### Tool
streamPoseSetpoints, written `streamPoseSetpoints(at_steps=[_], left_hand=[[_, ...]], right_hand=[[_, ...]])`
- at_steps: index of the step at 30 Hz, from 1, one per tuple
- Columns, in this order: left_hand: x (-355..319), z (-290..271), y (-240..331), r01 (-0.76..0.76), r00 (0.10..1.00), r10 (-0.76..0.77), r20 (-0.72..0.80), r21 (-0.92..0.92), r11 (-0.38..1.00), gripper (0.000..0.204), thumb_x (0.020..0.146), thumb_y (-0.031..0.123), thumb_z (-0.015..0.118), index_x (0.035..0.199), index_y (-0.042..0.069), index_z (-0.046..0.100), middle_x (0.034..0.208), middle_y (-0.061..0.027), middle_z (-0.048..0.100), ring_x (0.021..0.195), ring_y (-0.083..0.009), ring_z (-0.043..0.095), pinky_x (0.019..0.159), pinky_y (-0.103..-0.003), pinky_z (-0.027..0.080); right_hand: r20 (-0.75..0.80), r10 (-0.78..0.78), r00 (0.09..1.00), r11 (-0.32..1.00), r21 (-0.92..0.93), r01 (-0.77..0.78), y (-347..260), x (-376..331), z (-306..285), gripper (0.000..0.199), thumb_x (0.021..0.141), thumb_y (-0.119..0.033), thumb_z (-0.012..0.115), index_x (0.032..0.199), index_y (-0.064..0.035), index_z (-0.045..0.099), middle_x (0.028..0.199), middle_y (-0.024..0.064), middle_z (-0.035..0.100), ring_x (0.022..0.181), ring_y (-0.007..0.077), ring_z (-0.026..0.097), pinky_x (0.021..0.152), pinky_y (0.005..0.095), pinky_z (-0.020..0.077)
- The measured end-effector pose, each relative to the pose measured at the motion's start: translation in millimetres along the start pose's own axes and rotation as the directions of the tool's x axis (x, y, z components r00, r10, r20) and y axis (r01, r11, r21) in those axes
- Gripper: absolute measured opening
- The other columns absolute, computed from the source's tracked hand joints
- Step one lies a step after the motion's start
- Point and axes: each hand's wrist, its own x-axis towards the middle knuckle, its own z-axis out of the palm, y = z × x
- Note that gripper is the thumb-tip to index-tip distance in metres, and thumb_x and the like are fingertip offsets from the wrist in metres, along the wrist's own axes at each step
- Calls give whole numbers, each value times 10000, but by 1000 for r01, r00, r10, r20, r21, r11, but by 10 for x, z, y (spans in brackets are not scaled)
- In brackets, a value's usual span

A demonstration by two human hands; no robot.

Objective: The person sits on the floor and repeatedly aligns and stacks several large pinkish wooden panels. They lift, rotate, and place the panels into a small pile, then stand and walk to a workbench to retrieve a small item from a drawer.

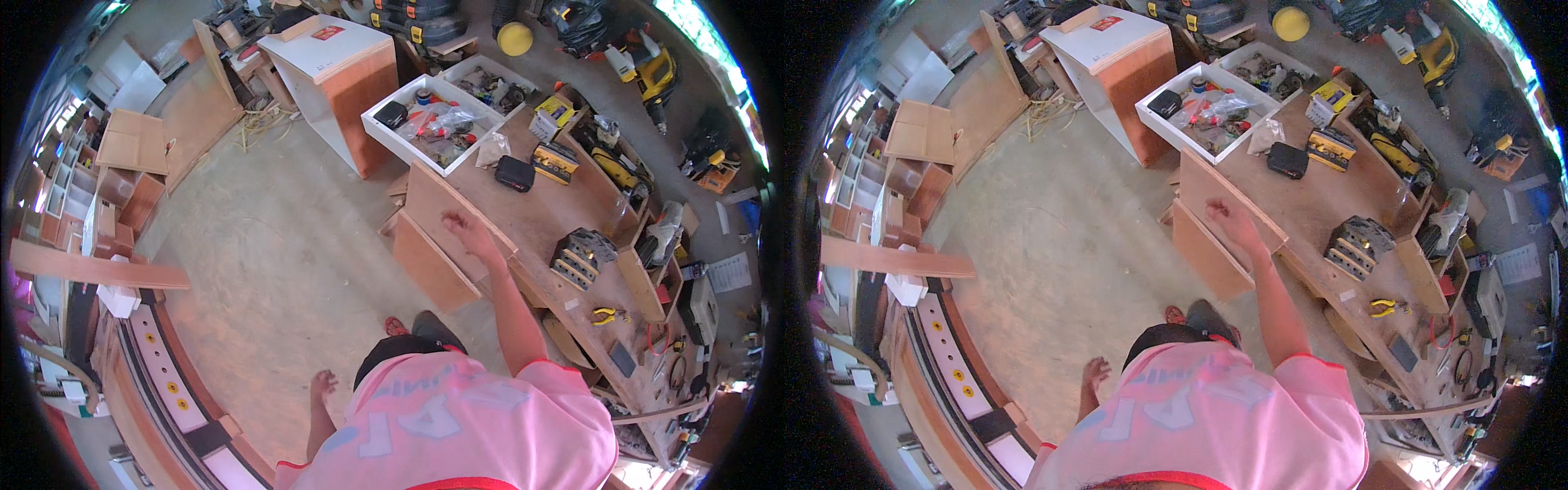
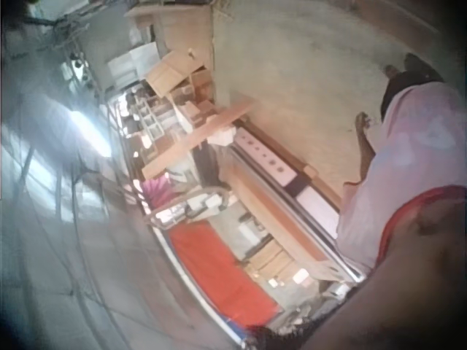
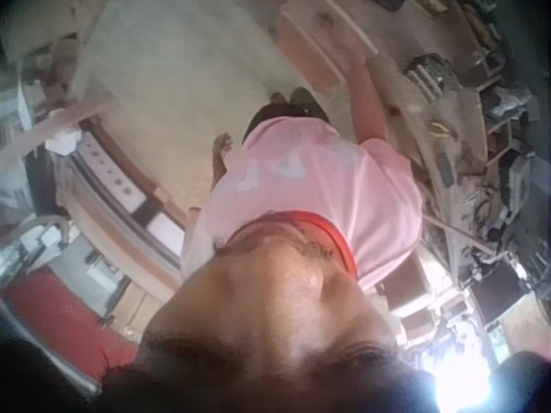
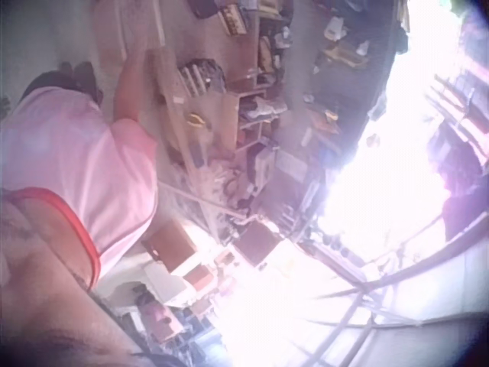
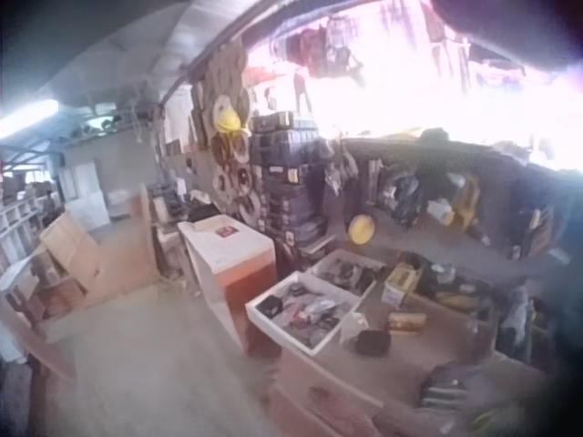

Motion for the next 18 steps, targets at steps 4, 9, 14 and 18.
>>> streamPoseSetpoints(at_steps=[4, 9, 14, 18], left_hand=[[397, -125, 1395, -165, 982, 170, -77, 61, 984, 424, 991, 368, 623, 1298, 76, 598, 1125, -102, 712, 850, -207, 718, 597, -311, 507], [630, 331, 2752, -370, 928, 365, 69, 90, 925, 481, 1017, 363, 600, 1404, 82, 552, 1214, -99, 702, 969, -209, 712, 751, -340, 529], [898, 584, 3423, -331, 935, 248, 254, 369, 868, 535, 1019, 391, 603, 1439, 71, 519, 1282, -124, 678, 1044, -228, 703, 825, -361, 534], [1358, 374, 3248, -162, 983, 144, 113, 183, 970, 495, 1011, 365, 605, 1407, 72, 559, 1183, -129, 708, 959, -236, 727, 725, -338, 551]], right_hand=[[-129, -93, 987, 993, -87, 82, -14, 899, -62, 389, 942, -254, 693, 1259, -30, 674, 1129, 146, 736, 1039, 237, 695, 927, 382, 532], [-266, -133, 955, 953, -299, 49, 287, 1984, -148, 460, 902, -209, 703, 1327, -48, 629, 1159, 183, 697, 1094, 319, 659, 933, 409, 540], [-260, -139, 955, 783, -619, -54, 281, 3038, 88, 949, 798, -205, 770, 1603, -225, 268, 1565, 377, 162, 1411, 602, 260, 1044, 620, 454], [-284, -2, 959, 727, -659, -194, 63, 3583, 280, 1058, 766, -360, 827, 1616, -368, 197, 1627, 353, -74, 1410, 684, 181, 1012, 821, 348]])
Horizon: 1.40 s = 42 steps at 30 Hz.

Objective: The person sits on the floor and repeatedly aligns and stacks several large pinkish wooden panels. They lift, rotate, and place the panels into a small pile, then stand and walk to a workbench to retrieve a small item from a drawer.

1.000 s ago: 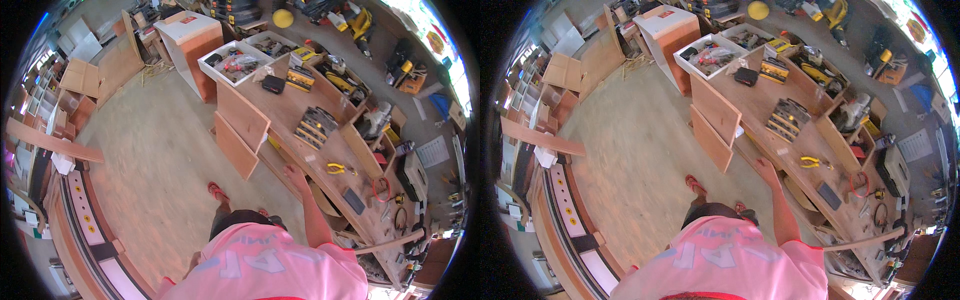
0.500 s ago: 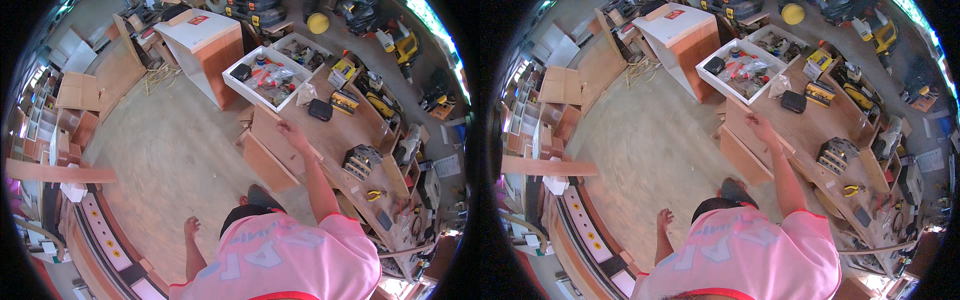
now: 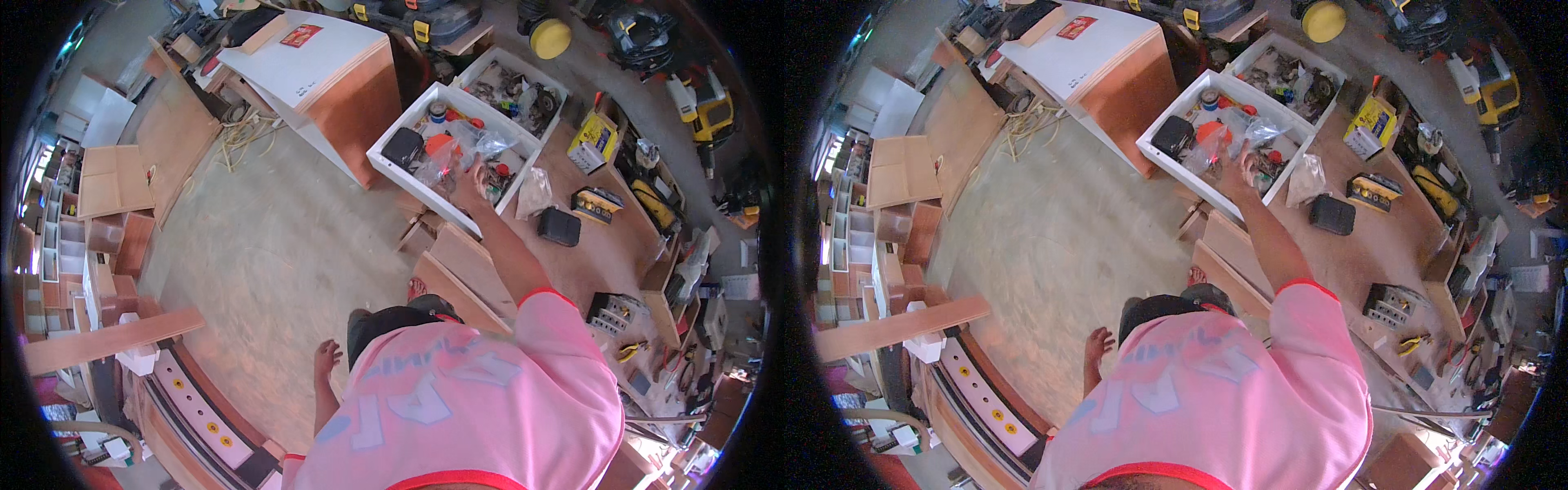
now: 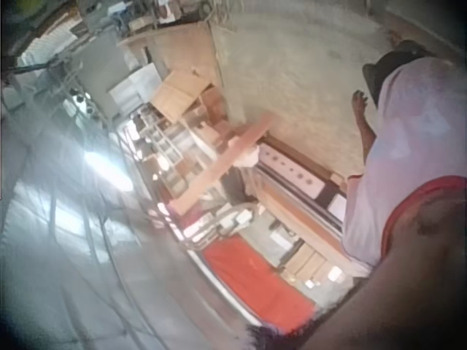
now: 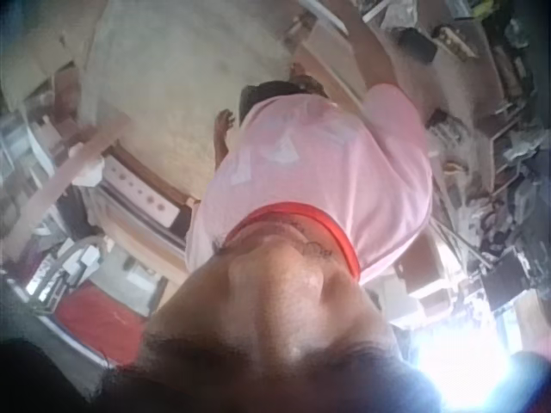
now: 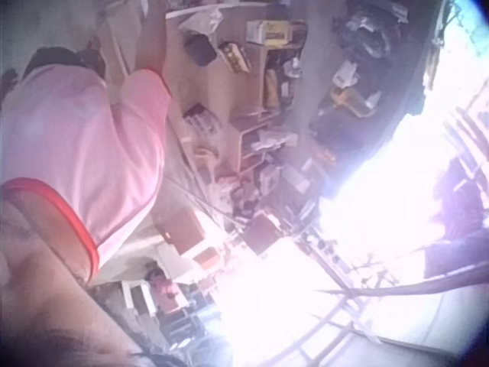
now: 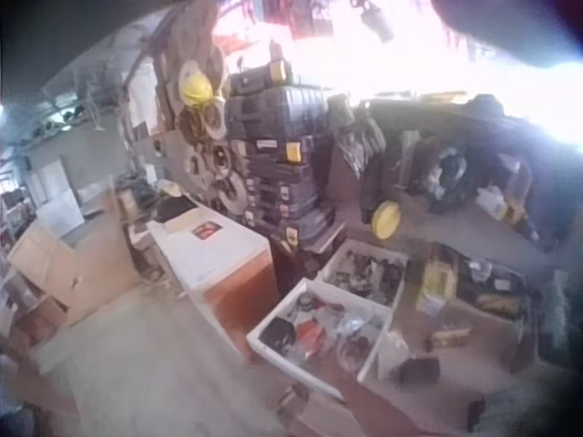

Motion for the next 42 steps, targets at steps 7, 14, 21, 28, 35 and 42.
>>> streamPoseSetpoints(at_steps=[7, 14, 21, 28, 35, 42], left_hand=[[587, -538, -424, 27, 990, -81, 113, 414, 910, 477, 1020, 388, 586, 1372, 64, 579, 1159, -115, 711, 921, -221, 725, 704, -326, 550], [2163, -695, 1082, -384, 904, 126, 409, 643, 663, 461, 1026, 395, 572, 1342, 61, 599, 1124, -96, 716, 918, -208, 718, 694, -325, 546], [2704, 631, 4949, -639, 695, 270, 667, 400, 657, 443, 1044, 350, 590, 1364, 43, 593, 1149, -61, 706, 973, -151, 676, 794, -305, 520], [1943, 2770, 6737, -899, 315, 198, 928, 225, 375, 385, 1010, 285, 637, 1253, -14, 637, 1300, -203, 660, 1089, -324, 703, 935, -374, 544], [1643, 4362, 6107, -895, -200, 165, 966, -111, -433, 844, 811, 422, 807, 1502, 93, 450, 1513, -235, 437, 1403, -452, 397, 1093, -589, 402], [1453, 4577, 5627, -821, -108, 95, 990, -35, -569, 1205, 601, 600, 899, 1584, 165, 353, 1645, -323, 28, 1425, -625, 237, 1108, -702, 313]], right_hand=[[147, 90, 985, 995, -54, -83, 61, 574, -1, 1006, 722, -413, 864, 1561, -378, 309, 1634, 323, -37, 1307, 634, 430, 1066, 620, 463], [-187, 43, 981, 995, 94, -25, 462, 734, 38, 540, 774, 14, 681, 1262, -210, 617, 1453, 218, 385, 1104, 512, 621, 933, 550, 543], [-608, 270, 747, 958, 249, -143, 491, 1153, -511, 335, 784, -28, 726, 1115, -58, 694, 1143, 192, 652, 1016, 463, 643, 916, 498, 535], [-456, 780, 429, 582, 781, -228, 521, 800, -572, 323, 908, -165, 746, 1177, -17, 645, 1096, 159, 702, 906, 262, 723, 767, 372, 571], [-376, 899, 226, 327, 918, 227, 112, 252, -786, 255, 998, -163, 688, 1161, -4, 575, 1098, 99, 673, 877, 227, 733, 778, 331, 624], [-397, 911, -108, 411, 868, 279, -460, -346, -734, 354, 1020, -288, 664, 1221, -21, 549, 1046, 114, 680, 796, 230, 740, 724, 344, 622]])
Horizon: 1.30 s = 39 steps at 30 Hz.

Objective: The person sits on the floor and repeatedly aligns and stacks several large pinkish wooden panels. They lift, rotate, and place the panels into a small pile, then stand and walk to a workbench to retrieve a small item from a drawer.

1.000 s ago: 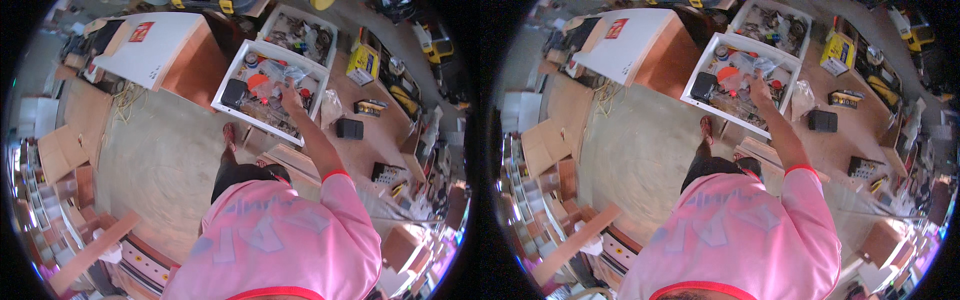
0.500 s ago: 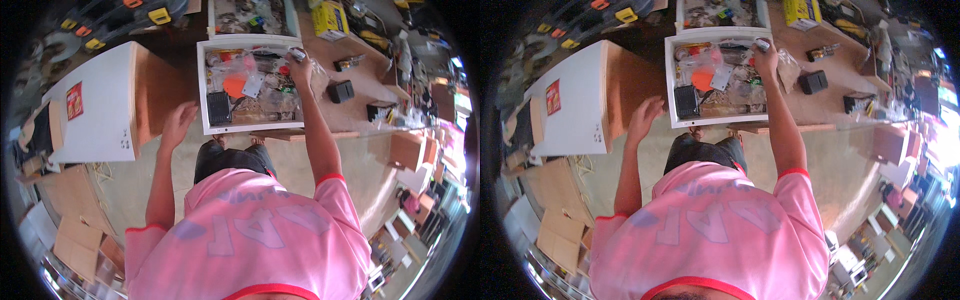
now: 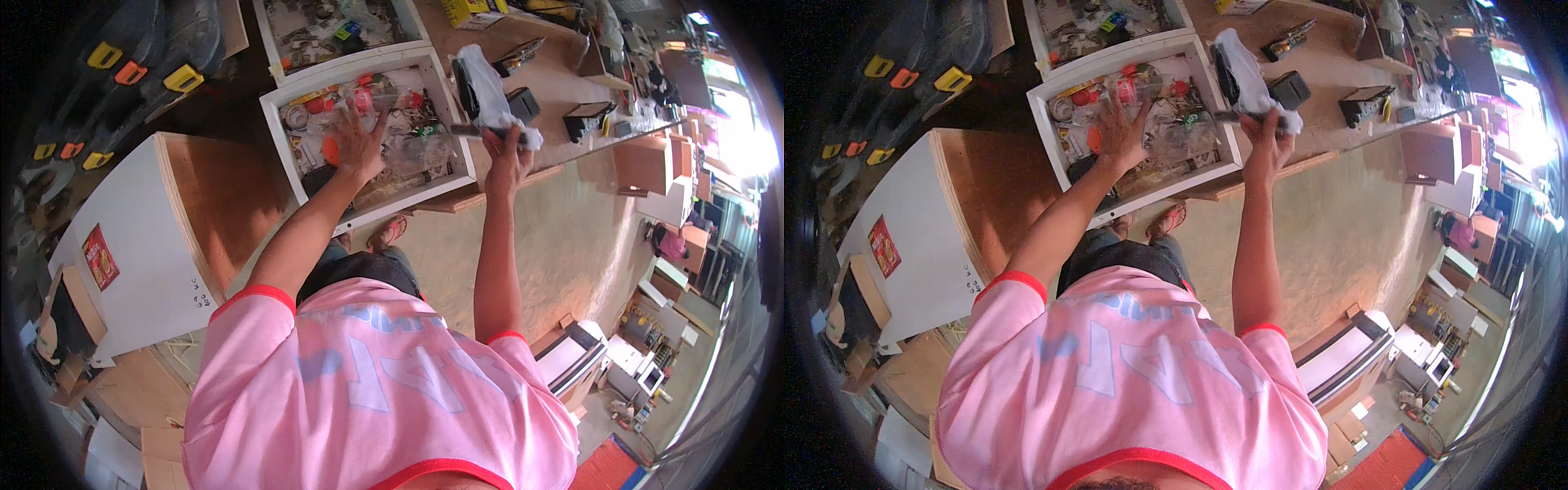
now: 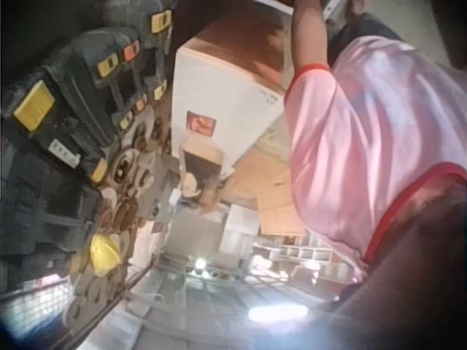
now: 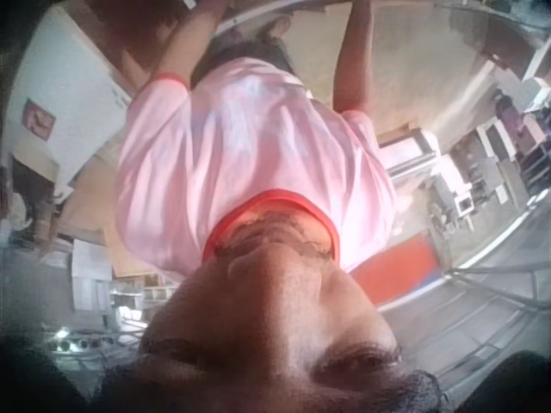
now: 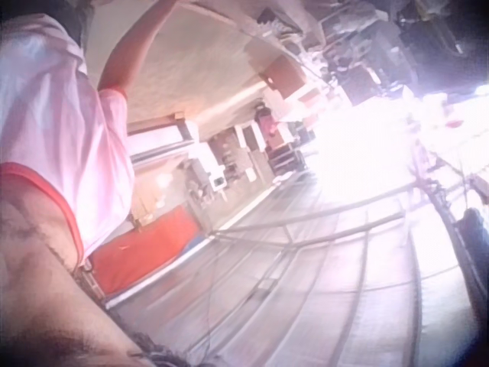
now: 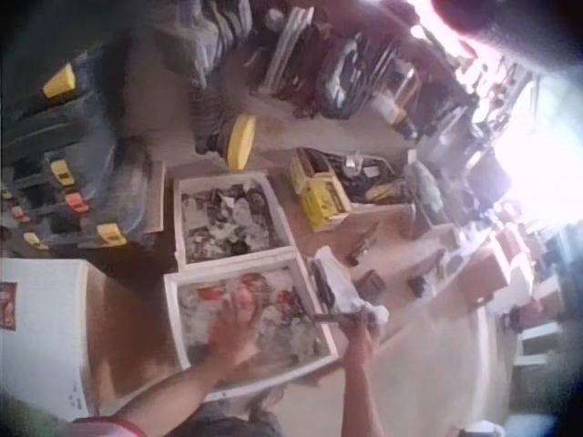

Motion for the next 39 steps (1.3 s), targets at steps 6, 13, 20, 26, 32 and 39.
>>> streamPoseSetpoints(at_steps=[6, 13, 20, 26, 32, 39], left_hand=[[149, 138, -85, 75, 988, -55, -147, 133, 988, 844, 799, 418, 791, 1526, 156, 452, 1656, -302, 43, 1451, -599, 211, 1132, -680, 297], [107, 410, 552, -255, 964, 242, -109, -132, 958, 732, 788, 329, 772, 1447, 119, 534, 1588, -197, 323, 1416, -472, 342, 1108, -635, 356], [317, 435, 356, -185, 982, 184, 30, 46, 982, 739, 776, 300, 797, 1416, 68, 508, 1281, -190, 583, 1225, -368, 549, 974, -538, 503], [247, -93, -281, 122, 992, -123, -19, -39, 992, 642, 773, 262, 783, 1356, 106, 563, 1211, -199, 628, 1039, -413, 671, 842, -550, 555], [115, -241, -275, 27, 952, -4, -305, 70, 997, 612, 756, 206, 784, 1329, 120, 586, 1337, -147, 560, 1262, -391, 519, 983, -561, 465], [-470, 105, 237, -278, 901, 282, 328, -62, 959, 571, 791, 405, 787, 1272, 118, 677, 1378, -146, 526, 1340, -407, 424, 1082, -572, 390]], right_hand=[[-220, 49, 974, 995, 91, -29, -296, -420, -698, 332, 1008, -313, 677, 1186, -70, 537, 1049, 105, 698, 767, 209, 738, 673, 325, 607], [-335, 73, 939, 987, 159, -20, -480, -754, -1144, 323, 1008, -317, 671, 1190, -83, 542, 1054, 105, 719, 713, 178, 729, 661, 319, 608], [-312, 58, 948, 978, 209, 9, -655, -775, -1382, 299, 1008, -299, 671, 1176, -80, 556, 1081, 100, 714, 689, 184, 714, 654, 316, 600], [-328, 81, 941, 961, 276, 13, -697, -820, -1567, 243, 1016, -283, 662, 1127, -80, 588, 1060, 89, 710, 688, 173, 705, 640, 308, 573], [-272, 102, 957, 953, 302, -16, -660, -751, -1435, 221, 1026, -266, 647, 1123, -78, 584, 1038, 87, 714, 651, 177, 699, 635, 309, 570], [-218, 134, 967, 952, 300, -64, -638, -783, -1242, 252, 1029, -266, 644, 1151, -63, 557, 1021, 99, 707, 630, 175, 693, 626, 313, 567]])
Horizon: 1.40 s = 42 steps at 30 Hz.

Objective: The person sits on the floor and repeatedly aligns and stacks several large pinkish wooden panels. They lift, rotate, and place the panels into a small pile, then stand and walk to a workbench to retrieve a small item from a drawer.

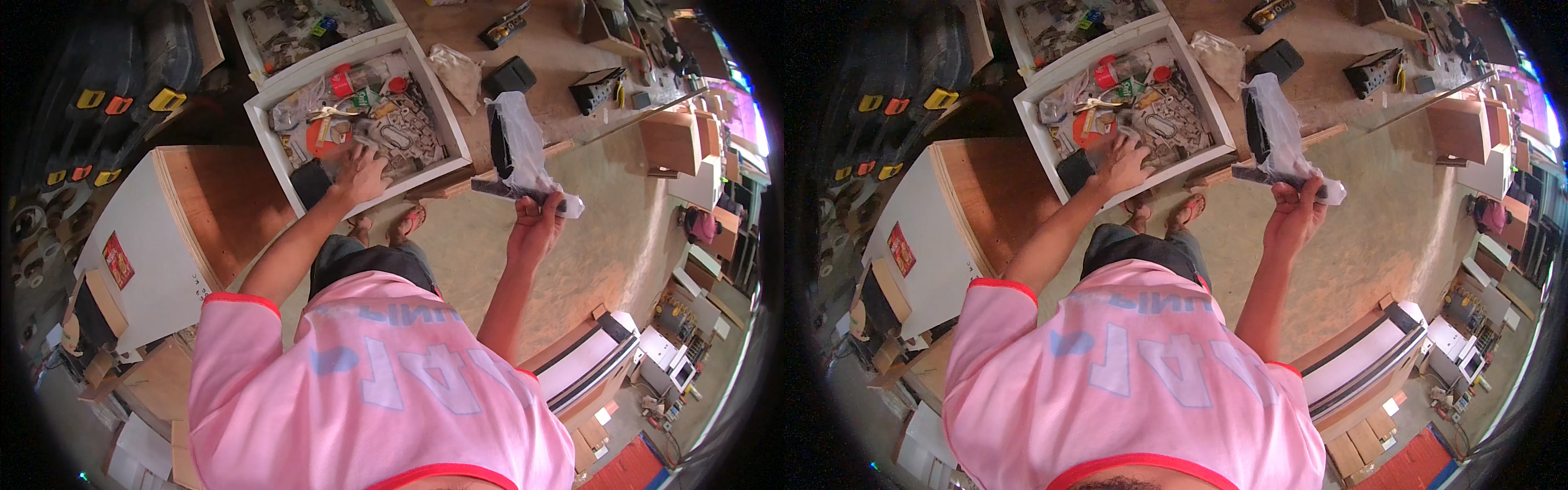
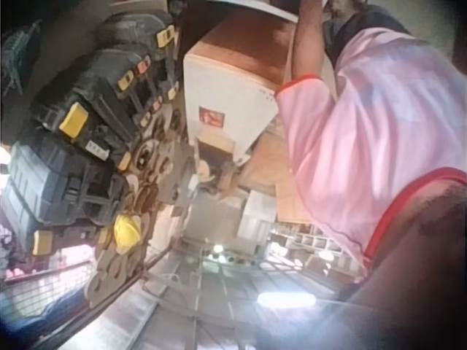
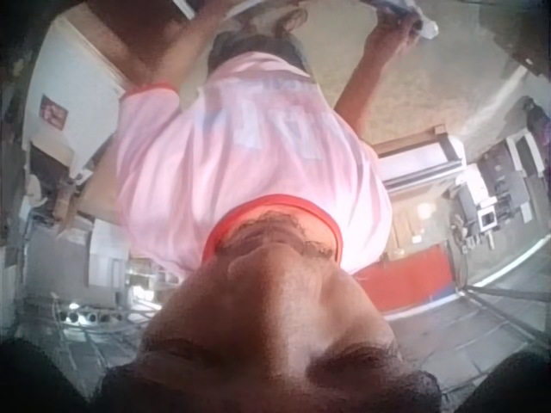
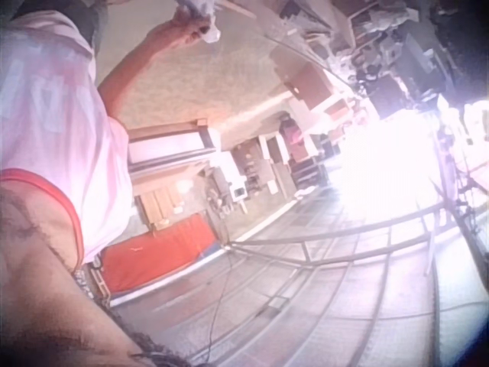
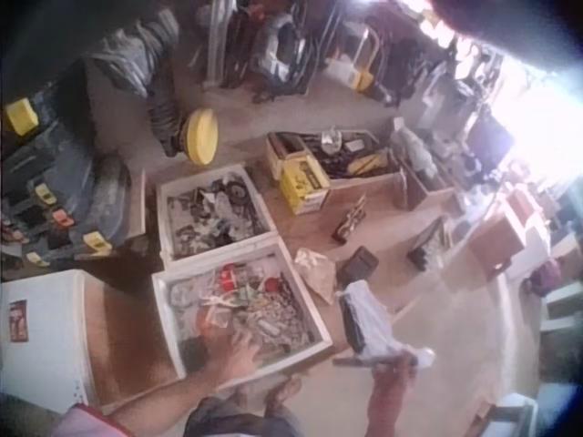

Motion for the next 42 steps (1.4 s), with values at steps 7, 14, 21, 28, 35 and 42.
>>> streamPoseSetpoints(at_steps=[7, 14, 21, 28, 35, 42], left_hand=[[174, -398, -290, 156, 985, -157, 65, 29, 987, 372, 825, 420, 699, 1072, 147, 748, 1154, -73, 717, 1023, -336, 709, 878, -545, 554], [152, -502, -739, 56, 874, -207, -440, -331, 942, 279, 876, 262, 640, 1059, 69, 723, 980, -178, 730, 970, -393, 698, 855, -501, 557], [-458, -325, -537, -78, 869, -172, -463, -473, 878, 288, 902, 161, 684, 1164, 41, 689, 1094, -170, 709, 1047, -372, 667, 914, -451, 526], [-850, -398, -765, 42, 715, -545, -439, -751, 659, 268, 922, 112, 687, 1174, 25, 657, 1062, -167, 723, 1008, -324, 700, 880, -423, 550], [-909, -377, -1199, 159, 608, -590, -531, -647, 746, 326, 907, 139, 702, 1215, 53, 640, 1144, -160, 683, 1069, -337, 644, 942, -439, 509], [-579, -206, -1200, 313, 531, -390, -753, -254, 915, 497, 897, 181, 715, 1344, 44, 547, 1450, -217, 434, 1351, -421, 406, 1106, -547, 327]], right_hand=[[17, 16, 1000, 1000, -15, -16, 67, -81, 16, 252, 1029, -271, 647, 1130, -56, 563, 1023, 85, 701, 637, 164, 687, 616, 307, 547], [80, 77, 994, 997, 9, -78, 227, -72, 174, 240, 1030, -273, 643, 1149, -76, 576, 1034, 81, 708, 646, 158, 679, 627, 313, 548], [192, 372, 908, 919, 60, -390, 881, -95, 653, 254, 1047, -287, 610, 1206, -100, 543, 1073, 63, 691, 752, 199, 716, 701, 352, 589], [45, 730, 682, 641, -391, -660, 1570, -98, 697, 485, 1030, -314, 629, 1383, -38, 443, 1105, 130, 647, 819, 271, 714, 753, 415, 613], [450, -33, 892, 293, -849, 439, 1541, 736, 612, 404, 966, -286, 692, 1231, 4, 595, 1105, 202, 618, 933, 335, 641, 795, 451, 511], [603, -263, 753, -88, -792, 604, 1760, 1182, 974, 277, 957, -281, 645, 1030, -18, 597, 1049, 230, 559, 970, 443, 558, 848, 546, 439]])
